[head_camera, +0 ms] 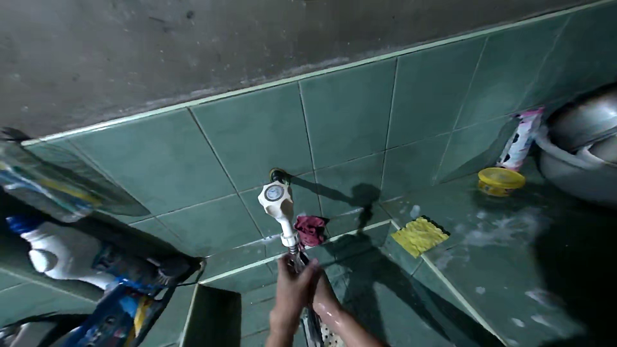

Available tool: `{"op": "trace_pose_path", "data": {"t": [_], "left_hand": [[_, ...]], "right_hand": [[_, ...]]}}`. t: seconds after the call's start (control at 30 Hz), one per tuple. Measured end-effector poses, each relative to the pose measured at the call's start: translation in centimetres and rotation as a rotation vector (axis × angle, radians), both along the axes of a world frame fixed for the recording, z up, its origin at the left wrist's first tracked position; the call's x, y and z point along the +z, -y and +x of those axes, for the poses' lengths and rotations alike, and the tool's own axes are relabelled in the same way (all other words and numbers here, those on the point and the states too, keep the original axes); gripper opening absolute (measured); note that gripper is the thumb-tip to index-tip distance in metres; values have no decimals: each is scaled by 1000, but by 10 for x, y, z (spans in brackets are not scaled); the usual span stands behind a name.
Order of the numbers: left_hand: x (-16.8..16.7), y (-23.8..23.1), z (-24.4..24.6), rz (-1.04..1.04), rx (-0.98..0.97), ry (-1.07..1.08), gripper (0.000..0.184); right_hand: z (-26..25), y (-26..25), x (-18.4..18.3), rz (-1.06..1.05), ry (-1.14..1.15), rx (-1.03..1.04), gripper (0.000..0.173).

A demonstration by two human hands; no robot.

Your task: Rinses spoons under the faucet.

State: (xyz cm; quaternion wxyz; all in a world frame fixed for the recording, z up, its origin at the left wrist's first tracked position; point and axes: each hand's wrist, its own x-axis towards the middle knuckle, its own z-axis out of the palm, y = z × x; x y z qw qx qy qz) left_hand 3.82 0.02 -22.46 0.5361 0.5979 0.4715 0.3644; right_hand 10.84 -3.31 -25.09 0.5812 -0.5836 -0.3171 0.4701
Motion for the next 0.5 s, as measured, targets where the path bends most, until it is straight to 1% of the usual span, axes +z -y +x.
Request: {"op": "trace_pose_path", "data": {"t": [0.03,0.07,0.1,0.13,0.17,0.23,0.27,0.3,0.37,0.4,0.43,0.5], "left_hand": [[-3,5,1,-59,33,3,54],[-5,7,-1,-89,42,1,42],[-6,5,-3,-96,41,-8,32],[-4,3,-6,-113,39,-13,28],[-1,1,-8,-143,41,8,28],[5,-2,-7,-210,77,106,38],[5,-1,-6,-231,68,127,40],[3,2,-4,-230,28,93,41],[2,11,1,-221,-83,-61,39],[1,15,5,-240,-101,-113,37],[0,18,8,-260,-81,-118,34],[-2,20,8,-306,-43,-74,33]], "right_hand": [[0,1,4,3,93,34,25],[1,3,7,-7,193,87,28],[3,3,7,-32,258,154,28],[6,5,6,-60,271,226,27],[8,9,4,-78,237,308,26],[11,17,-3,-86,159,421,28],[12,20,-7,-65,159,418,29],[11,23,-10,-35,189,372,32],[10,29,0,-54,319,270,39],[11,33,7,-102,410,271,42],[14,35,12,-152,491,308,45],[28,35,18,-239,608,506,54]]}}
